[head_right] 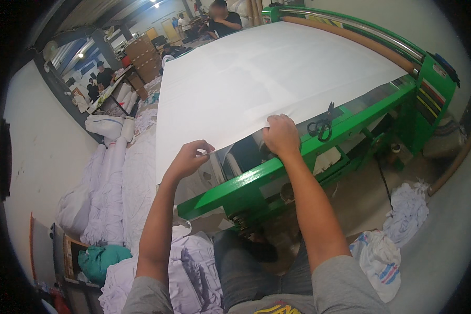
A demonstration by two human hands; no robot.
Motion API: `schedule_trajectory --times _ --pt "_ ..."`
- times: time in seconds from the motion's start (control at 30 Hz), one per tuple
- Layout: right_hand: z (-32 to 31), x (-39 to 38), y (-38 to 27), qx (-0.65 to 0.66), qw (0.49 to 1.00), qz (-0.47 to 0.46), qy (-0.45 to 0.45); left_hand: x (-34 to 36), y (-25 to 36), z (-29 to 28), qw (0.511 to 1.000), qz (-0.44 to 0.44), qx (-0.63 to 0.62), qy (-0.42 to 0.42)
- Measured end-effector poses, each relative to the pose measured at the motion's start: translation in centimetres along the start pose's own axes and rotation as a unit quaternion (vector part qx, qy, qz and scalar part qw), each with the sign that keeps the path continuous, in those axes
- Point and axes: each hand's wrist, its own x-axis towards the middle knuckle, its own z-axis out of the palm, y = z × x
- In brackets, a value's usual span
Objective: The person manipulates a large white fabric sheet on a screen-printing machine, using their hands to align the edges and turn a green adjustment wheel to feed the material through the rollers.
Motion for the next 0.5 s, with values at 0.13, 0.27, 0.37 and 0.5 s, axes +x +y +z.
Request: schedule_trajectory --times 0.13,0.27,0.37,0.5 --pt "0.0 -0.1 0.1 -0.012 1.0 -0.021 -0.002 0.0 -0.1 -0.1 1.0 -0.003 -0.009 -0.005" --pt "0.5 0.0 1.0 -0.014 1.0 -0.026 -0.011 0.1 0.3 -0.1 1.0 -0.006 -0.006 -0.009" --pt "0.1 -0.2 0.3 -0.015 0.999 0.013 -0.026 -0.1 0.6 0.0 1.0 -0.008 -0.004 -0.006" --pt "-0.1 -0.1 0.3 -0.004 1.0 0.0 -0.001 0.0 0.6 -0.1 1.0 -0.011 -0.011 -0.011"
